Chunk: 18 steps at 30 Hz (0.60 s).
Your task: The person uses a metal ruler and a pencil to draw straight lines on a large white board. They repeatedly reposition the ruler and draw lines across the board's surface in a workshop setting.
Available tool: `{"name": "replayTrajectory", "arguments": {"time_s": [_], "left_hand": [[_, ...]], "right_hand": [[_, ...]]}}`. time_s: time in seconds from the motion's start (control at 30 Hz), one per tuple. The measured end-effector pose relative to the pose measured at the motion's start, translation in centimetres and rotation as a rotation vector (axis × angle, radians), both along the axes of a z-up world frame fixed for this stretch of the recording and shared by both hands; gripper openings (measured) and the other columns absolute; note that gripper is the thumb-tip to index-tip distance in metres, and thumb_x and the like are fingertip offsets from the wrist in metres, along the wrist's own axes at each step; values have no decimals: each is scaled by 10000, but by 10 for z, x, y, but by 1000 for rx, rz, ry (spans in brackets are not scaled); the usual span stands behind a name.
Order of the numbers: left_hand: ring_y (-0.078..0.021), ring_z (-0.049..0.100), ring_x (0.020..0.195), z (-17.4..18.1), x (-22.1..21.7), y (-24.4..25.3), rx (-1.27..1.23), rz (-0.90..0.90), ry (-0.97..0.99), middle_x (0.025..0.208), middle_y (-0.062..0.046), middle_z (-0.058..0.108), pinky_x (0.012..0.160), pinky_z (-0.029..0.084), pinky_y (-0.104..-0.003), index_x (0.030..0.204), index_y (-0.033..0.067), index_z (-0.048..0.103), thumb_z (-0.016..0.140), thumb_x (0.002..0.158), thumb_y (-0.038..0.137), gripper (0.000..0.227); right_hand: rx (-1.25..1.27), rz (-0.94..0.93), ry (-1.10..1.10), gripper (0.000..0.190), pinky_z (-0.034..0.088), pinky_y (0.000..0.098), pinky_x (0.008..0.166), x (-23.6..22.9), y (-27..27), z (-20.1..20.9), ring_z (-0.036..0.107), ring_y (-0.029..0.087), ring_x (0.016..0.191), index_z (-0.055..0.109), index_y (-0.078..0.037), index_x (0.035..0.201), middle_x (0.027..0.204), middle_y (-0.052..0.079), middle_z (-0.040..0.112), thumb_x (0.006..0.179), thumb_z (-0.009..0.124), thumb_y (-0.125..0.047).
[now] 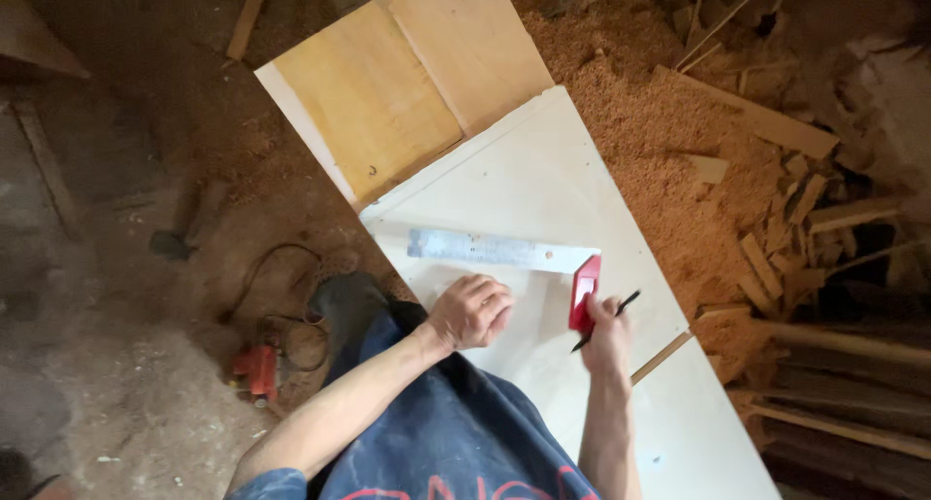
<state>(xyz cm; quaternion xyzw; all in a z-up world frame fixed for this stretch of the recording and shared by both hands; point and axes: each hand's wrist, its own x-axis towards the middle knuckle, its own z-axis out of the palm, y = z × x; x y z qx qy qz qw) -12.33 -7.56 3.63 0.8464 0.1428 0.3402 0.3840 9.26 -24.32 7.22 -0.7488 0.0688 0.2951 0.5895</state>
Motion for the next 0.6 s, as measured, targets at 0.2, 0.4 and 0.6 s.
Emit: {"name": "replayTrajectory", "arguments": {"time_s": [0.2,0.4,0.6], "left_hand": [[-308,723,916,29,-27,2,-172,-146,-20,958,-135,739,844,584,-413,1036,57,704,717,905,296,273],[-310,754,834,50,-80,32,-588,-56,277,901,-167,763,743,584,-401,1017,62,771,694,908,405,368],[-301,755,749,59,-132,72,-714,37,381,840,-168,760,688,569,-372,987,23,745,709,881,409,402]], "right_hand": [[157,-111,139,466,371,268,464,-121,3,13,444,93,544,323,-205,697,684,-45,441,964,654,-15],[208,-61,202,444,436,274,531,-196,49,18,465,89,600,331,-167,681,682,-32,461,940,647,9],[196,150,124,421,465,266,615,-258,117,25,514,83,708,331,-142,710,764,6,573,918,651,36]]}}
